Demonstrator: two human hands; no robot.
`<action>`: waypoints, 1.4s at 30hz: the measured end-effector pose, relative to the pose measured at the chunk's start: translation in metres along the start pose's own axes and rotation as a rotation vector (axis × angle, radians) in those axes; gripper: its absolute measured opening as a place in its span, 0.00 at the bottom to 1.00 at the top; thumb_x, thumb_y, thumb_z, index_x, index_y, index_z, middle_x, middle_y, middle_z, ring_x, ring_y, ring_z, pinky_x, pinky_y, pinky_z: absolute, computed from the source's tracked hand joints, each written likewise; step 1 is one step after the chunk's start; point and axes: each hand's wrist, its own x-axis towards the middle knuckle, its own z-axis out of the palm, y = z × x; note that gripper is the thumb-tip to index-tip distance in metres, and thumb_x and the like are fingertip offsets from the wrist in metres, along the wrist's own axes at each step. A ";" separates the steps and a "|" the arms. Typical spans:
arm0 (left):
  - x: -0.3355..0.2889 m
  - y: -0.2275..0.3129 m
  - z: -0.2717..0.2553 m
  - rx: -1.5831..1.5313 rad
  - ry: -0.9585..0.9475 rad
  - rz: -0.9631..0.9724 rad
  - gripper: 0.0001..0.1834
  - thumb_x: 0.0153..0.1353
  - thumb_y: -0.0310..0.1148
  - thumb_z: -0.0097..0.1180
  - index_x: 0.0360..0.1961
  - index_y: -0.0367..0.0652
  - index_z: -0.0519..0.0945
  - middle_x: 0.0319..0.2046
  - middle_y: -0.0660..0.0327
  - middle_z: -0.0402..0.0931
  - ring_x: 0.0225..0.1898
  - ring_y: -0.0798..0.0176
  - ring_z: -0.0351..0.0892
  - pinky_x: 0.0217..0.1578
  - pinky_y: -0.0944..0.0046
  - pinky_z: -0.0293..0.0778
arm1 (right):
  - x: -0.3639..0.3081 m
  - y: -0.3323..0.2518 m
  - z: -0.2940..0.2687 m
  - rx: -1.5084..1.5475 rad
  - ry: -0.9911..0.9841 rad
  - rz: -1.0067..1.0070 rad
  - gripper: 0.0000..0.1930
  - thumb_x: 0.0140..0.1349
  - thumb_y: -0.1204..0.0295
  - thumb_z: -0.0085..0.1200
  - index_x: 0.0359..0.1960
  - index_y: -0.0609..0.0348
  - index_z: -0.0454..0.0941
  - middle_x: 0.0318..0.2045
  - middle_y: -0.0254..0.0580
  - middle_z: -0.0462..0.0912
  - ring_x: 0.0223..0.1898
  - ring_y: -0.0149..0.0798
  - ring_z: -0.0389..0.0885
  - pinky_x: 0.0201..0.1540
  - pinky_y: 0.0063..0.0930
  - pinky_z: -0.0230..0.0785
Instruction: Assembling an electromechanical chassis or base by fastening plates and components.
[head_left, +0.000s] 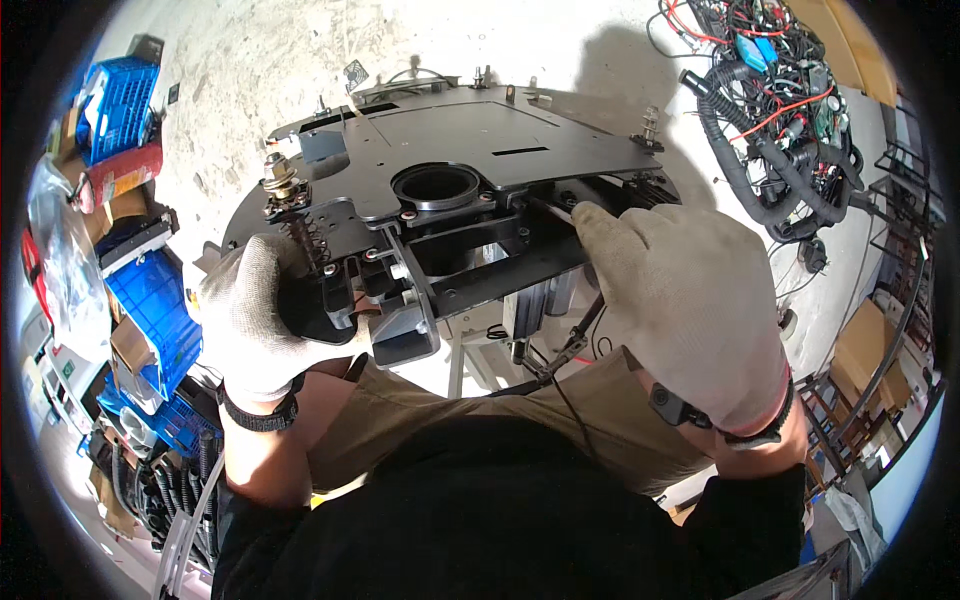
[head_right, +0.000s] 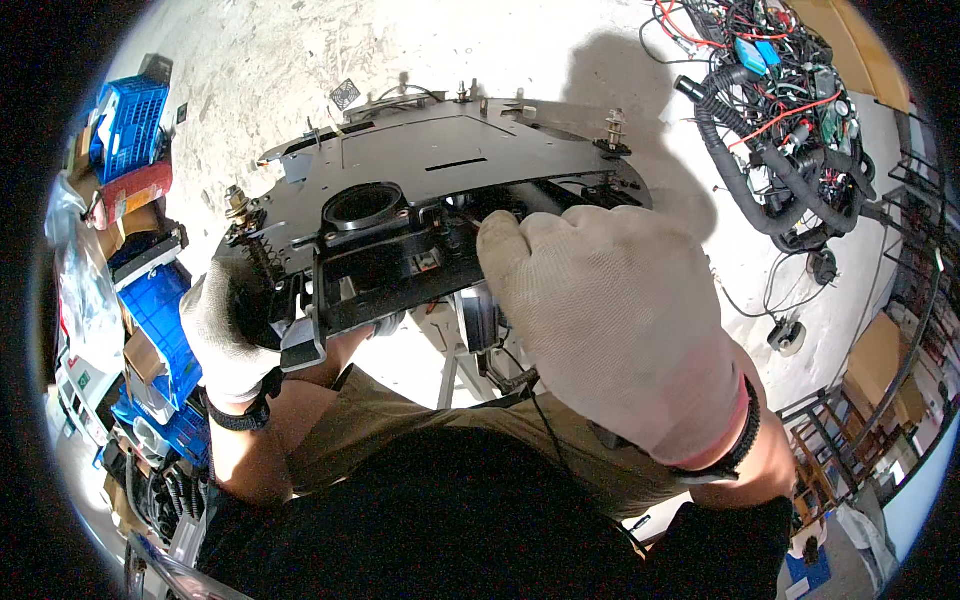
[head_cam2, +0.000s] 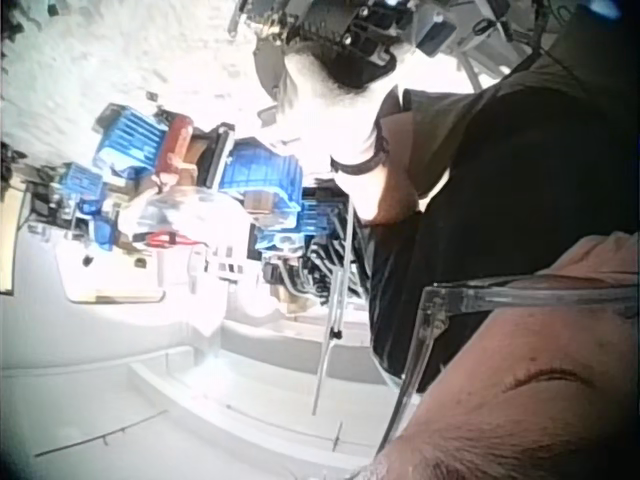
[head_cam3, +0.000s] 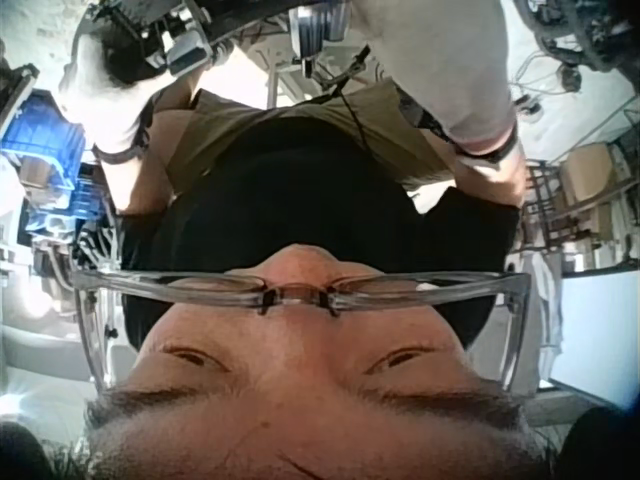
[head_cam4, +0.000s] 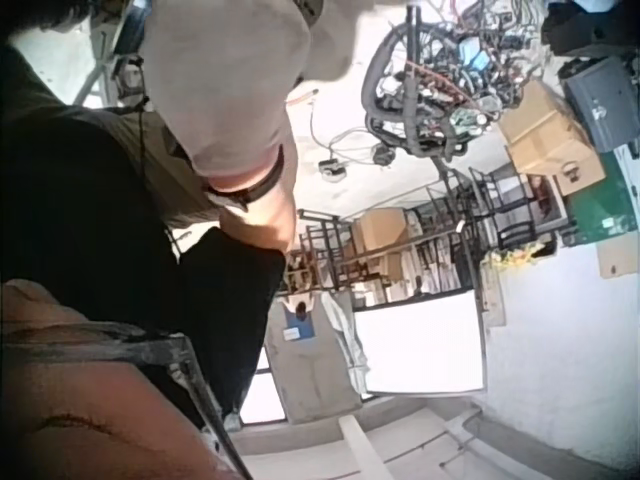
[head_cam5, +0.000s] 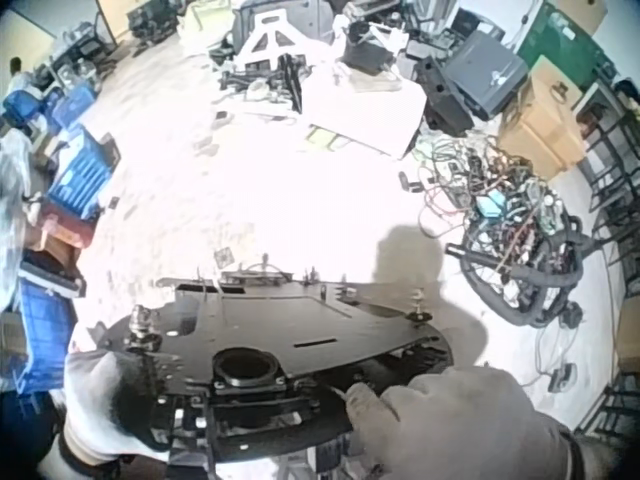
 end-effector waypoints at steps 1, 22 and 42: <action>0.000 0.000 0.000 0.016 0.004 0.021 0.37 0.33 0.63 0.82 0.28 0.44 0.77 0.21 0.60 0.77 0.21 0.57 0.79 0.26 0.59 0.75 | 0.000 -0.003 -0.002 -0.039 -0.011 0.004 0.17 0.54 0.74 0.62 0.48 0.59 0.84 0.24 0.39 0.80 0.28 0.45 0.82 0.30 0.40 0.72; 0.009 0.011 0.000 -0.015 0.023 0.099 0.37 0.37 0.64 0.80 0.28 0.43 0.77 0.18 0.59 0.76 0.19 0.57 0.78 0.25 0.59 0.75 | 0.018 -0.020 -0.026 -0.040 -0.159 0.073 0.05 0.63 0.73 0.53 0.35 0.60 0.80 0.28 0.51 0.82 0.34 0.55 0.85 0.37 0.47 0.76; 0.008 0.006 -0.001 -0.053 0.031 0.021 0.40 0.33 0.65 0.83 0.32 0.42 0.80 0.20 0.60 0.80 0.21 0.58 0.82 0.26 0.60 0.79 | 0.001 0.017 0.006 0.246 -0.015 0.211 0.10 0.68 0.72 0.54 0.45 0.61 0.86 0.33 0.52 0.87 0.37 0.54 0.88 0.42 0.42 0.78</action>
